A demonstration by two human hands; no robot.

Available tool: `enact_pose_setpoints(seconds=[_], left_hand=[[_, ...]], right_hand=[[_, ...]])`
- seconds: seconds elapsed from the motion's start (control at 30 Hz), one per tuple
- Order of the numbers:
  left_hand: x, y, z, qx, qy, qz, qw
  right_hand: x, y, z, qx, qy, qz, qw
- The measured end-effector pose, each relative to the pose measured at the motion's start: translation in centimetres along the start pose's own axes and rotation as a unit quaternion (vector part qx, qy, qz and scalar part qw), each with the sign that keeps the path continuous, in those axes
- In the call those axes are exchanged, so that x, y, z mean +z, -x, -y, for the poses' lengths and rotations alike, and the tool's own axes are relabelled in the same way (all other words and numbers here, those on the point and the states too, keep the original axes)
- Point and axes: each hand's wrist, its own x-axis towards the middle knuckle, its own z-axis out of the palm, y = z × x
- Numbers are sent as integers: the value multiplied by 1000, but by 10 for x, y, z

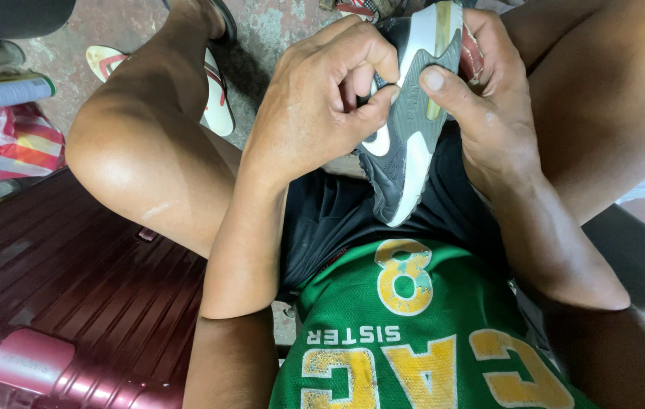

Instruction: The person sits on the floor and scrubs the soles and midsoles of sneakers using a small handheld abrasive pad, working the shoe over their lap and turning it to reach different areas. They set one shoe aside and continue on another before placing the finished shoe down.

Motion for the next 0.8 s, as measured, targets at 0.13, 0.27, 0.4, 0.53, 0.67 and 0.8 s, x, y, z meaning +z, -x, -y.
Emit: enact_pose_setpoints(seconds=[0.13,0.27,0.4,0.53,0.67,0.8], left_hand=[[4,3,0,-43,3,-4,999],[9,6,0,-21,-27,-26,999],[14,7,1,-5,-37,-47,998],[14,6,1,-12,-41,-54,998],[11,6,2,-38,9,-43,998],[10,6,3,-26,-8,-35,999]], right_hand=[[1,-1,1,7,33,-7,999],[1,-1,0,1,10,-2,1000],[0,1,-1,-3,1,5,1000],[0,1,-1,1,1,-2,1000],[-1,1,-2,5,-8,1,1000],[-3,2,-4,-1,1,2,1000]])
